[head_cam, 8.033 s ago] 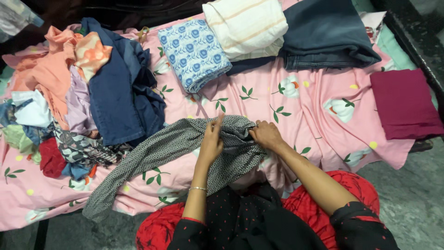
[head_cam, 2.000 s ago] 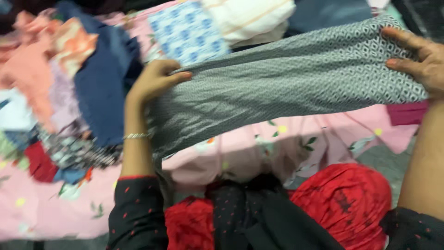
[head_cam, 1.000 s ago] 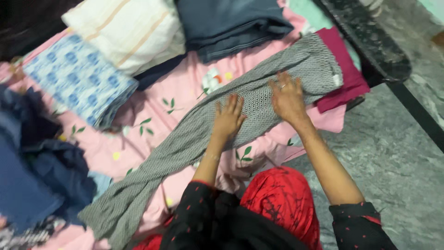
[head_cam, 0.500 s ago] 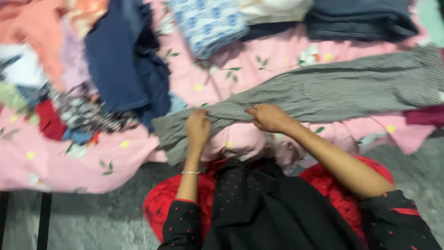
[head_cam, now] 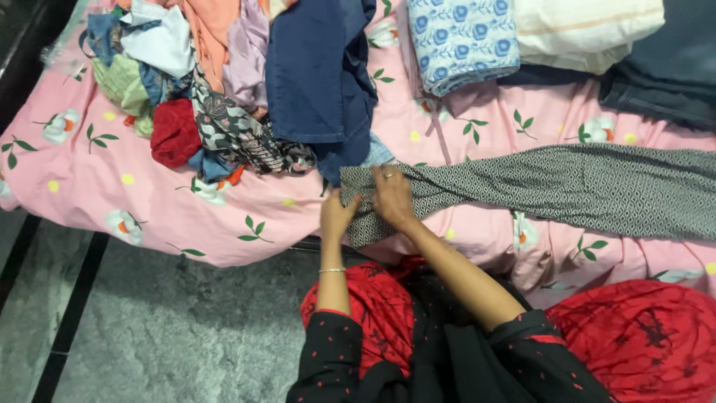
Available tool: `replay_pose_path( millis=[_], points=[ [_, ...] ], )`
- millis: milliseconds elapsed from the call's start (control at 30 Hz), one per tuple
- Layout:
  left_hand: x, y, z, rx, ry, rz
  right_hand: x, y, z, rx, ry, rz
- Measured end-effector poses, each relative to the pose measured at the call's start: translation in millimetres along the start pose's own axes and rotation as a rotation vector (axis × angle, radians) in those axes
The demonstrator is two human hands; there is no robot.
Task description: The person folds a patterned garment by hand on a bed, smoothing the fabric and tucking the ends to create a compact bundle.
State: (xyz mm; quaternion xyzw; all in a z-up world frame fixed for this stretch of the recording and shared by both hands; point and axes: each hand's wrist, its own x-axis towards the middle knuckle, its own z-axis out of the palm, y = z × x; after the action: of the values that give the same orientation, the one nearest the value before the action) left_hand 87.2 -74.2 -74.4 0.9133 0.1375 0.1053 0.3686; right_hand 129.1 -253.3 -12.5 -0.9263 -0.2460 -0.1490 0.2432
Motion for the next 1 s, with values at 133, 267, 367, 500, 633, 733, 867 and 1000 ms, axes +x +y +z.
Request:
replay_pose_path(
  millis=[133,267,367,500,633,733,867,1000],
  points=[
    [-11.4,45.3,-2.6,-0.15,0.154,0.226,11.3,33.0,-1.8,-0.046,0.007,0.084],
    [-15.0,68.2,-28.7,-0.598,-0.035,0.268,18.4,47.2,0.3,0.178,-0.067,0.103],
    [-15.6,67.6,-40.8,-0.805,-0.069,0.251,29.4,39.4,-21.3,0.192,-0.19,0.118],
    [-3.7,57.6,-30.1,-1.205,-0.172,0.295,36.9,31.6,-80.7,0.317,-0.071,-0.196],
    [12.9,67.1,-18.1,-1.313,-0.157,0.265,11.5,72.5,-146.2,0.368,-0.385,-0.045],
    [21.4,80.9,-15.4,-1.19,-0.265,0.116,-40.5,108.7,-163.4,0.408,-0.465,0.122],
    [19.1,47.6,-21.6,0.166,-0.137,0.201,-134.7,152.9,-134.0,0.359,-0.741,0.65],
    [-2.8,34.6,-52.7,0.314,-0.267,-0.125,-168.5,172.5,-117.1,1.115,-0.376,0.848]
  ],
)
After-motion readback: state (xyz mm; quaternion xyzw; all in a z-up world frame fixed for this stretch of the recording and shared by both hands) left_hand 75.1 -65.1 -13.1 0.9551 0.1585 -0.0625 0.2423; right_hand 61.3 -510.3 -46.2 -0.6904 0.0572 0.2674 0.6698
